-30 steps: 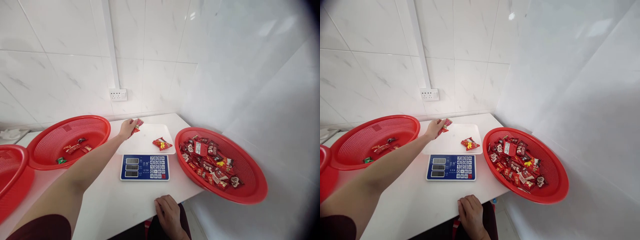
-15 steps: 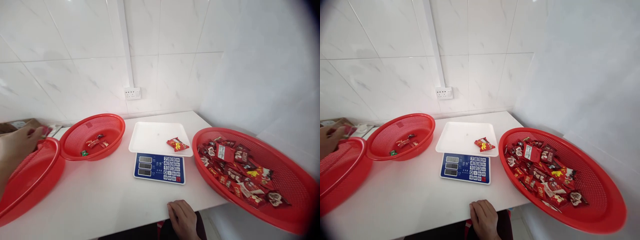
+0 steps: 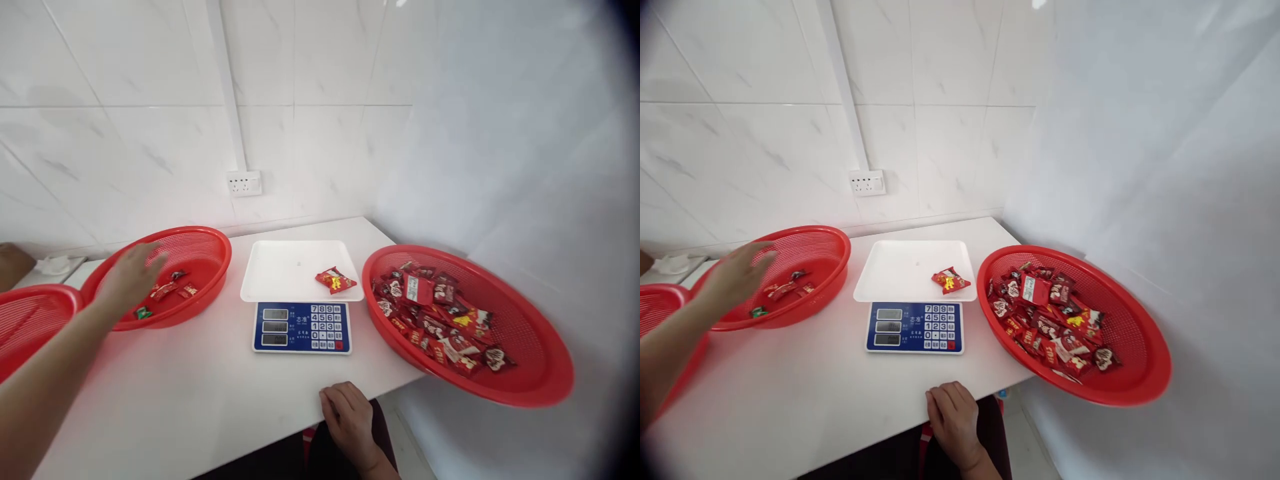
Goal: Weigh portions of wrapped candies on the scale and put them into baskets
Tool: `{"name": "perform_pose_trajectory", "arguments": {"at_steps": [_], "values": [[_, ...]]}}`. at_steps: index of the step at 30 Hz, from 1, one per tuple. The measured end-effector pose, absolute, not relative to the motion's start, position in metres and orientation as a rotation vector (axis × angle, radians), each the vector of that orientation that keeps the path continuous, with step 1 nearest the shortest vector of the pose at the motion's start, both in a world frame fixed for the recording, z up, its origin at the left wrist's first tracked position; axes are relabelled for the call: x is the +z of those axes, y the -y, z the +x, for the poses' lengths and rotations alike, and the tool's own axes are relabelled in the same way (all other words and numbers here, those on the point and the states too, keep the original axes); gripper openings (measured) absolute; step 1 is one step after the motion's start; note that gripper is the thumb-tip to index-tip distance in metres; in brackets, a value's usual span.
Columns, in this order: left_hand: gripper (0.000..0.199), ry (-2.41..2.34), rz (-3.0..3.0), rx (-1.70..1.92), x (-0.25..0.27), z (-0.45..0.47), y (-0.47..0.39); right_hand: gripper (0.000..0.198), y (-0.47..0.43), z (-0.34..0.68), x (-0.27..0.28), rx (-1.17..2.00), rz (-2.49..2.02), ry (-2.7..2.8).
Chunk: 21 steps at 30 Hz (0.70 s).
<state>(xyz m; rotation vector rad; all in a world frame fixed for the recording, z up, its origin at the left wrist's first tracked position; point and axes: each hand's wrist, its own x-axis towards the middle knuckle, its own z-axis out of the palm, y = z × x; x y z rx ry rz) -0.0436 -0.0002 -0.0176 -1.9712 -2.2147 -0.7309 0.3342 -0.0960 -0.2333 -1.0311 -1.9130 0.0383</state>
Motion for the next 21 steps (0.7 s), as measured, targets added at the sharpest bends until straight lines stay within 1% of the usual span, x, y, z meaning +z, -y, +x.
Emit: {"name": "perform_pose_trajectory", "arguments": {"at_steps": [1, 4, 7, 9, 11, 13, 15, 18, 20, 21], "values": [[0.054, 2.169, -2.097, -0.676, -0.022, -0.015, -0.013, 0.012, 0.096, 0.334, -0.233, 0.037, -1.038, 1.915], [0.047, 1.862, -2.554, -0.570, -0.040, 0.078, -0.046, 0.013, 0.095, 0.334, -0.232, 0.032, -1.056, 1.921], [0.051, 1.582, -2.857, -0.454, -0.058, 0.159, -0.068, 0.014, 0.096, 0.333, -0.231, 0.031, -1.079, 1.916], [0.054, 1.465, -2.972, -0.379, -0.067, 0.196, -0.077, 0.014, 0.097, 0.333, -0.230, 0.039, -1.089, 1.914], [0.046, 1.397, -3.035, -0.312, -0.072, 0.217, -0.083, 0.013, 0.097, 0.334, -0.231, 0.050, -1.097, 1.915], [0.034, 1.379, -3.042, -0.266, -0.072, 0.224, -0.086, 0.013, 0.098, 0.334, -0.233, 0.056, -1.104, 1.913], [0.028, 1.415, -2.999, -0.244, -0.066, 0.215, -0.084, 0.013, 0.098, 0.334, -0.234, 0.057, -1.103, 1.912], [0.025, 1.545, -2.875, -0.237, -0.046, 0.170, -0.070, 0.012, 0.098, 0.335, -0.233, 0.051, -1.085, 1.908], [0.026, 1.676, -2.744, -0.253, -0.032, 0.127, -0.055, 0.013, 0.098, 0.336, -0.232, 0.048, -1.069, 1.906], [0.028, 1.770, -2.614, -0.317, -0.028, 0.105, -0.047, 0.013, 0.097, 0.336, -0.231, 0.045, -1.061, 1.905]]}}
